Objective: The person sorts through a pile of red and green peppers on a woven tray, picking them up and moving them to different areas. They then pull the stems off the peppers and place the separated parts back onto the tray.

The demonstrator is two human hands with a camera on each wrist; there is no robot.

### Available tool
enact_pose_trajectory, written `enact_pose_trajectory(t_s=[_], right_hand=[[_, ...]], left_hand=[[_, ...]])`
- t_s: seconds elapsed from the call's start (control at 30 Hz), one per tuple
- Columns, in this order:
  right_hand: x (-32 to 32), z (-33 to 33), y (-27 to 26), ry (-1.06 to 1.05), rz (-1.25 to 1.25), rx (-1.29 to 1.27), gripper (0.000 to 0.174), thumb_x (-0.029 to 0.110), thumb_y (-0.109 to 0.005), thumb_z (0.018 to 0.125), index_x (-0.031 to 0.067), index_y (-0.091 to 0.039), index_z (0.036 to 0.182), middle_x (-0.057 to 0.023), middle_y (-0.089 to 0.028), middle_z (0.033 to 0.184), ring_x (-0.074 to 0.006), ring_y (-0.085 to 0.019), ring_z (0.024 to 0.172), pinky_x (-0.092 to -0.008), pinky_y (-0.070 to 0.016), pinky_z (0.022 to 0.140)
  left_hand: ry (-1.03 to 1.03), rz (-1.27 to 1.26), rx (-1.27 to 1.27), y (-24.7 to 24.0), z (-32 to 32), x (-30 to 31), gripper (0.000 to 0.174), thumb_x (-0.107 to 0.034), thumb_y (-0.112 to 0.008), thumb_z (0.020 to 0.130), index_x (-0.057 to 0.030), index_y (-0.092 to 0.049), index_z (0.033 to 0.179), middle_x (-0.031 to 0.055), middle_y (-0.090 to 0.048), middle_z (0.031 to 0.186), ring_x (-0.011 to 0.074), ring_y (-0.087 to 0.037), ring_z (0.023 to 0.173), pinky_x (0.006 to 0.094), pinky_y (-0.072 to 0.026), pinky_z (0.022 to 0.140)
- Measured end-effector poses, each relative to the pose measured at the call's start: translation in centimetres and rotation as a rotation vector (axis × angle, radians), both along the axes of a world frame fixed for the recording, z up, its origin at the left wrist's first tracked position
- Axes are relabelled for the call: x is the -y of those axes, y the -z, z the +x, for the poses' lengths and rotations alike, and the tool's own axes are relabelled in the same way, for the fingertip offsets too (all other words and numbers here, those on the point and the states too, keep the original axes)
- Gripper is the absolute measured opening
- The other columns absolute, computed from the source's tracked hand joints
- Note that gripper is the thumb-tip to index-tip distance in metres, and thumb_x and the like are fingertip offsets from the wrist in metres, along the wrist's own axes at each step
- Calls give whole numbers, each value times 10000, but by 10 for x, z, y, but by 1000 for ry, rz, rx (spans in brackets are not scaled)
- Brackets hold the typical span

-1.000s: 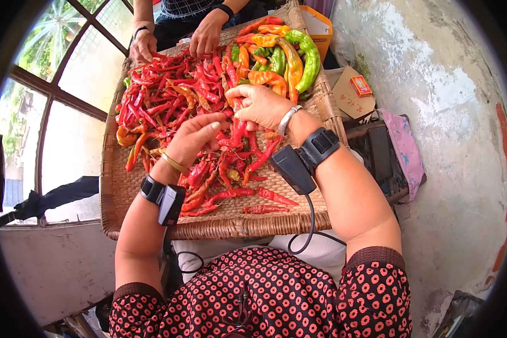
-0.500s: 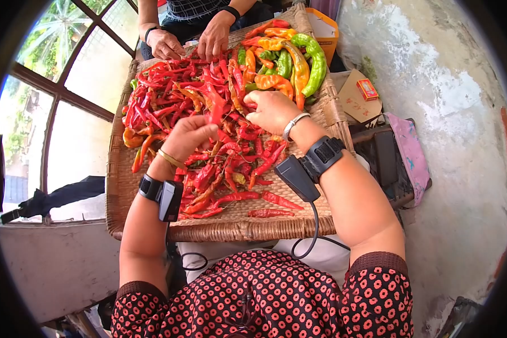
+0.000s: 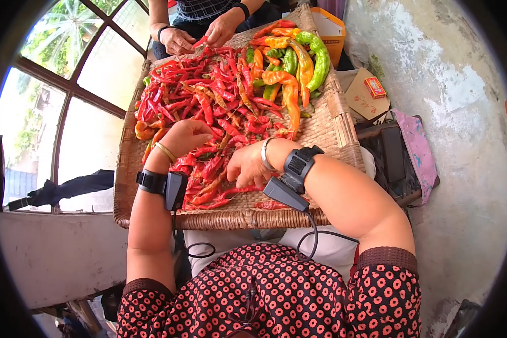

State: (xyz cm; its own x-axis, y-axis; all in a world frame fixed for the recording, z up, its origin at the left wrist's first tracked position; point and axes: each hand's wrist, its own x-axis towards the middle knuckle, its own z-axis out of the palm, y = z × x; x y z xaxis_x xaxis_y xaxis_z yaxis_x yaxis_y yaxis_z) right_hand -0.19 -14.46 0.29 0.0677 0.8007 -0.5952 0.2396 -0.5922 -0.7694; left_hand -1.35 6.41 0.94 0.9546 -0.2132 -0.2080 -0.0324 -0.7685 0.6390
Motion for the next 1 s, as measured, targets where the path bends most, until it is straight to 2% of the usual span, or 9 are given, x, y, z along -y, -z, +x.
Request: enact_pose_trajectory(t_s=[0.17, 0.27, 0.33, 0.37, 0.43, 0.53, 0.67, 0.87, 1.0], right_hand=[[-3, 13, 22, -156, -213, 278, 380, 178, -565, 748, 60, -529, 1107, -87, -618, 797, -174, -595, 598, -299, -476, 511], [4, 16, 0, -113, -283, 567, 198, 179, -574, 732, 53, -633, 873, -91, -610, 644, -199, -594, 546, -300, -486, 532], [11, 19, -19, -146, -231, 718, 164, 183, -564, 746, 35, -633, 757, -100, -594, 600, -205, -588, 522, -307, -487, 495], [15, 16, -31, -18, -330, 617, 171, 197, -574, 753, 33, -622, 768, -109, -586, 599, -207, -574, 486, -319, -479, 449], [19, 20, -26, -44, -320, 634, 176, 201, -584, 752, 30, -617, 775, -110, -583, 600, -206, -569, 474, -326, -474, 437], [21, 25, -21, -26, -326, 568, 194, 207, -604, 750, 33, -610, 837, -107, -587, 627, -204, -563, 465, -333, -475, 433], [23, 28, -19, 21, -253, 503, 230, 206, -588, 765, 46, -596, 930, -109, -593, 658, -209, -564, 476, -333, -473, 424], [31, 30, -32, 95, -141, 476, 282, 213, -557, 772, 45, -568, 998, -136, -600, 660, -227, -608, 538, -354, -487, 425], [36, 37, -26, 156, -36, 455, 297, 207, -558, 757, 49, -568, 1008, -113, -613, 769, -194, -622, 577, -321, -492, 449]], left_hand=[[154, 63, -92, -4, -4, 7, 192, -185, -607, 733, -13, -620, 818, 73, -608, 677, 134, -565, 606, 271, -458, 585], [154, 26, -222, -6, -15, 19, 212, -222, -611, 719, -27, -630, 800, 101, -608, 667, 165, -571, 555, 295, -456, 541], [350, 8, -385, -7, -22, 43, 213, -192, -596, 723, -16, -621, 842, 89, -614, 700, 157, -586, 626, 288, -462, 581], [350, 11, -387, 1, -25, 53, 213, -192, -596, 723, -16, -621, 842, 89, -614, 700, 157, -586, 626, 288, -462, 581], [744, 360, -210, 22, -30, 68, 244, -262, -581, 712, -60, -633, 837, 108, -618, 742, 236, -596, 696, 341, -462, 642], [841, 626, -273, 36, -33, 84, 262, -312, -572, 697, -94, -640, 826, 110, -616, 775, 281, -583, 751, 373, -450, 688], [766, 764, -346, 28, -29, 92, 300, -382, -616, 673, -117, -660, 806, 104, -619, 754, 272, -591, 761, 380, -461, 678], [745, 682, -317, 37, -31, 87, 229, -330, -616, 644, -133, -650, 757, 77, -612, 690, 248, -590, 686, 359, -459, 618], [795, 599, -240, 35, -28, 81, 223, -308, -614, 651, -115, -644, 758, 75, -612, 695, 247, -588, 677, 353, -460, 615]])
